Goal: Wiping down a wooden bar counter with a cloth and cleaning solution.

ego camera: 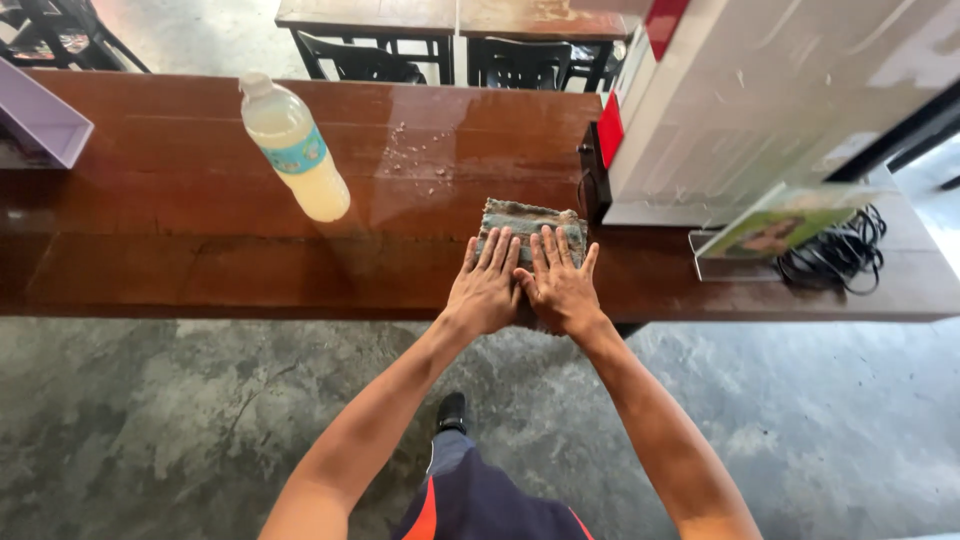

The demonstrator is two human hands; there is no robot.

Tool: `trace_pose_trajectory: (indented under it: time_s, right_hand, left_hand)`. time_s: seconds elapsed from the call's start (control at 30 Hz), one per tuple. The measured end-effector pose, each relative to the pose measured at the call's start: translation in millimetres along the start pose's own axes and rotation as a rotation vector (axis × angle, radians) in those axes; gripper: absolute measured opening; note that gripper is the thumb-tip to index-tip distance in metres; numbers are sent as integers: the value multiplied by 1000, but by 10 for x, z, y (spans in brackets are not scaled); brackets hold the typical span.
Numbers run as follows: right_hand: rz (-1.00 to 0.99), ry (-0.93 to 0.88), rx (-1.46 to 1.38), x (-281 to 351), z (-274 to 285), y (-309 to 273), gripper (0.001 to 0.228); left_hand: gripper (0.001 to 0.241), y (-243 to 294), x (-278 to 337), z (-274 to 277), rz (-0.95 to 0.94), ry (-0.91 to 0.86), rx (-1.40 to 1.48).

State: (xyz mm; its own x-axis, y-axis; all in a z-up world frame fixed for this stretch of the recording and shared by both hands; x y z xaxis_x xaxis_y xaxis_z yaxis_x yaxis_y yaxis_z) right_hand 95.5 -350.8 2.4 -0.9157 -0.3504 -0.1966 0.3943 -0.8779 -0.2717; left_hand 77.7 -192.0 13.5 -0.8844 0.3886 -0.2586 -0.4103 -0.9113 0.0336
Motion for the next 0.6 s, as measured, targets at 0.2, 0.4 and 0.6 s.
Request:
trace_pose_trajectory:
  time_s: [0.2, 0.4, 0.6]
  right_hand:
    - [62, -50, 66, 620, 219, -101, 85]
    - [-136, 176, -20, 935, 563, -33, 66]
    - [-273, 390, -150, 779, 645, 106, 34]
  left_hand:
    - [75, 298, 442, 299, -98, -29, 0]
    - [74, 472, 531, -7, -139, -8, 11]
    - [68, 416, 490, 144, -52, 44, 89]
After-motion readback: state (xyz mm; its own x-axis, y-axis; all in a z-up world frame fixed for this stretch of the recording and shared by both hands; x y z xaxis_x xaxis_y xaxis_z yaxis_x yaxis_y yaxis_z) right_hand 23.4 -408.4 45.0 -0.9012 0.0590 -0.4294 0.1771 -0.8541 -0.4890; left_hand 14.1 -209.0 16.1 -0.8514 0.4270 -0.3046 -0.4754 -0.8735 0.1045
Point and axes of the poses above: each hand's wrist, its own x-axis away from the middle knuckle, its own z-axis out of the back of the hand, y = z × x, the point moved 3 cm from there along -x, towards the middle knuckle, and after that the axes turned 15 degrees about -x, right-handed, at the moved point
